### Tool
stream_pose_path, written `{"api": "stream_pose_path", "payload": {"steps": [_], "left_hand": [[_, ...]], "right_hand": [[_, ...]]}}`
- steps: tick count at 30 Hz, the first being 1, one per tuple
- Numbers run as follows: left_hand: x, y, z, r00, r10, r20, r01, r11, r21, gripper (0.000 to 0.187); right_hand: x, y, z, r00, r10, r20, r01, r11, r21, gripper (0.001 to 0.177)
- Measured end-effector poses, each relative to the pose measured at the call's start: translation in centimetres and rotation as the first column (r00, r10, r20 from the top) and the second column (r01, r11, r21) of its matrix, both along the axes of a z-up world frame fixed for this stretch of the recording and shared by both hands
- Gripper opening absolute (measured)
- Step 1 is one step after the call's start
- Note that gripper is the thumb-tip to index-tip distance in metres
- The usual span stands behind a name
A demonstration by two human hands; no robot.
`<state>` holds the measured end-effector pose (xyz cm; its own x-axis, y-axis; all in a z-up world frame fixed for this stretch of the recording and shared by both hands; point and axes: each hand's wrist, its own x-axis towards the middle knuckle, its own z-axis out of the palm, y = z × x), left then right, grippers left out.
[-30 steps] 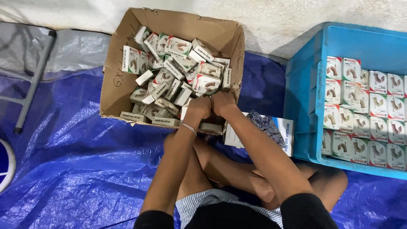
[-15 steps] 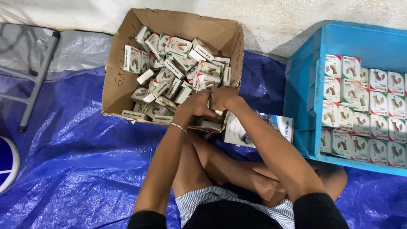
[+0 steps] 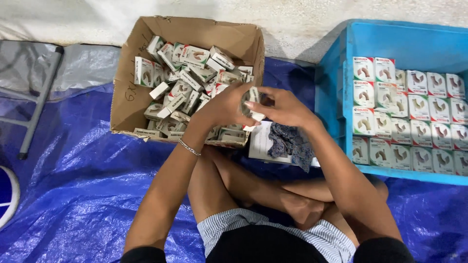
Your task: A person is transferring small white boxes from a cardboard box into a blue plastic bin, arranging them in neat rows.
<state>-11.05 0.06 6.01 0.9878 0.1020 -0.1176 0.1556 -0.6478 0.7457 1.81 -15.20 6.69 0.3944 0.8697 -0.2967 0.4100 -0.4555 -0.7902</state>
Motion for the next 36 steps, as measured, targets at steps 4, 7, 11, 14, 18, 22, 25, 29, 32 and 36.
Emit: {"api": "stream_pose_path", "payload": {"steps": [4,7,11,14,18,22,25,29,32,36], "left_hand": [[2.5,-2.6,-1.3,0.998,-0.061,-0.013,0.063,0.970,0.236,0.112],[3.6,-4.6,-1.8,0.989,-0.140,-0.036,0.145,0.955,0.258,0.109],[5.0,-6.7,-4.8,0.963,-0.250,-0.100,0.269,0.893,0.362,0.108],[6.0,-7.7,-7.9,0.950,-0.273,-0.152,0.312,0.846,0.432,0.105],[7.3,-8.5,-11.3,0.923,-0.256,-0.286,0.368,0.804,0.468,0.104],[7.8,-8.7,-13.3,0.919,-0.239,-0.312,0.368,0.803,0.468,0.105],[7.6,-9.0,-12.4,0.925,-0.219,-0.311,0.338,0.848,0.407,0.111],[7.2,-9.2,-10.9,0.923,-0.218,-0.318,0.318,0.898,0.305,0.115],[7.0,-9.5,-9.7,0.924,-0.224,-0.310,0.316,0.903,0.290,0.116],[6.3,-9.8,-8.9,0.924,-0.235,-0.300,0.321,0.905,0.280,0.115]], "right_hand": [[0.6,-3.4,-0.3,0.997,-0.008,-0.073,0.014,0.996,0.083,0.081],[1.5,-6.0,-2.1,0.990,-0.104,-0.095,0.116,0.985,0.130,0.061],[4.4,-9.0,-7.1,0.963,0.021,0.267,0.015,0.991,-0.132,0.051],[4.7,-10.6,-11.4,0.914,0.246,0.322,-0.059,0.867,-0.495,0.091],[3.6,-11.2,-12.0,0.938,0.218,0.269,-0.022,0.811,-0.584,0.109],[3.8,-11.4,-12.6,0.962,0.074,0.262,0.042,0.911,-0.409,0.091],[3.3,-11.6,-13.1,0.968,0.026,0.250,0.026,0.979,-0.203,0.096],[3.0,-11.1,-16.3,0.973,0.065,0.223,-0.111,0.973,0.200,0.090],[2.7,-11.1,-16.9,0.982,0.000,0.188,-0.060,0.948,0.313,0.085],[1.5,-12.3,-16.9,0.991,-0.115,0.062,0.096,0.962,0.254,0.087]]}}
